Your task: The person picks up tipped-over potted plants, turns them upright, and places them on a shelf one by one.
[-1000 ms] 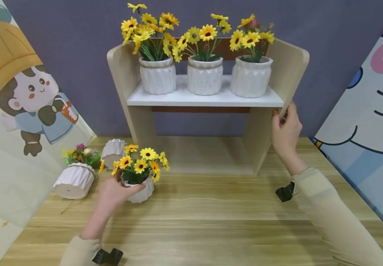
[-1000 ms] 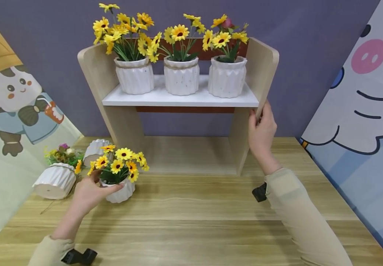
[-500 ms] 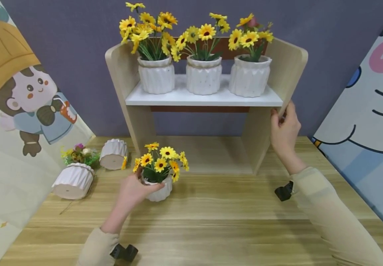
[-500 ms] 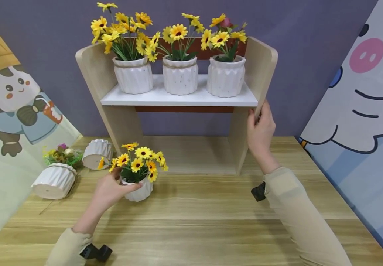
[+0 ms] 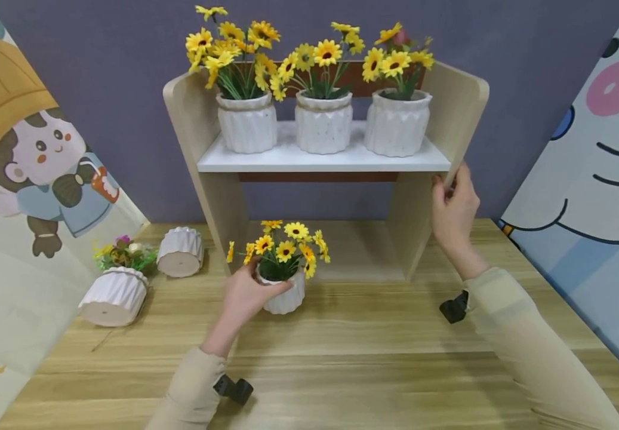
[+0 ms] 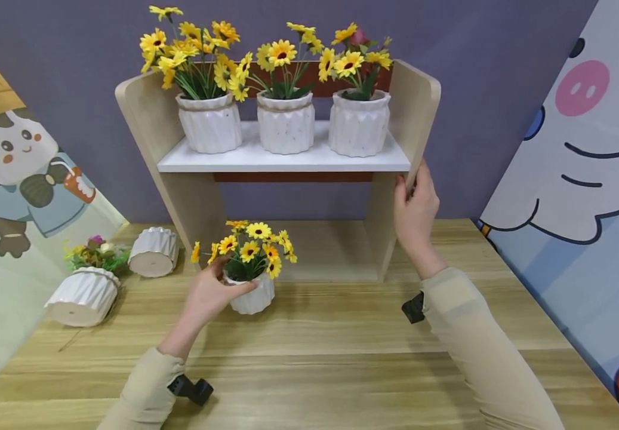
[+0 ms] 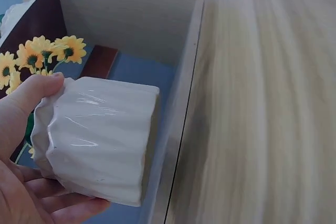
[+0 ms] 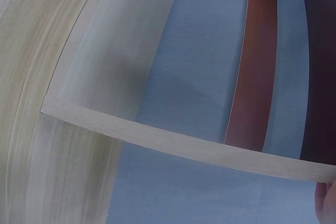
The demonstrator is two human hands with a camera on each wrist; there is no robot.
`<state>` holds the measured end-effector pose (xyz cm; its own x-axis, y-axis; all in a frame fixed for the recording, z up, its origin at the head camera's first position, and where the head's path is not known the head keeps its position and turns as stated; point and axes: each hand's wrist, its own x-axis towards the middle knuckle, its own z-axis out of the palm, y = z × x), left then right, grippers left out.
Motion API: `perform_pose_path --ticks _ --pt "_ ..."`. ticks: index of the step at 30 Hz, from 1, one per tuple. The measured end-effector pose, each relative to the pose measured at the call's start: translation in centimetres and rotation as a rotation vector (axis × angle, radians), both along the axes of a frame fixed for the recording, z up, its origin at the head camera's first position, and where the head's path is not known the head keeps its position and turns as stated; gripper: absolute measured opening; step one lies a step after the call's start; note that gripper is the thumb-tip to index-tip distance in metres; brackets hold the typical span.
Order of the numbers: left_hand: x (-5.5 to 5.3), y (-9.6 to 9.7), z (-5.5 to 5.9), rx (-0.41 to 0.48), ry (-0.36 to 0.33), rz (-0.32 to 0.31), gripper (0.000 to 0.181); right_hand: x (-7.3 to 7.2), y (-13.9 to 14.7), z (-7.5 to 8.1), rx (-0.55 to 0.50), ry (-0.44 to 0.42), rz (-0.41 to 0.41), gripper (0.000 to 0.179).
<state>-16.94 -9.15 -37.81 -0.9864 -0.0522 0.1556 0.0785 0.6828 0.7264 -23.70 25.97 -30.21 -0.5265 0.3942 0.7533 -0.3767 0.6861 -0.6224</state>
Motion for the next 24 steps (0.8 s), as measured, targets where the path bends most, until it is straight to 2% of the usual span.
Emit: perform_pose_path --ticks 8,12,17,24 --pt "-2.2 2.0 -0.3 0.047 0.061 0.021 0.077 0.0 0.0 0.2 0.018 -0.001 0.022 0.038" --pt "-3.0 2.7 -0.7 0.041 0.072 0.036 0.076 0.1 -0.1 0.3 0.019 0.002 0.016 0.037" --pt "-3.8 3.6 -1.0 0.036 0.061 0.048 0.083 0.1 -0.1 0.4 0.019 0.006 0.013 0.036" --pt "-4.4 5.1 -1.9 0.021 0.110 0.061 0.081 0.4 -0.1 0.3 0.009 -0.009 0.017 0.035"
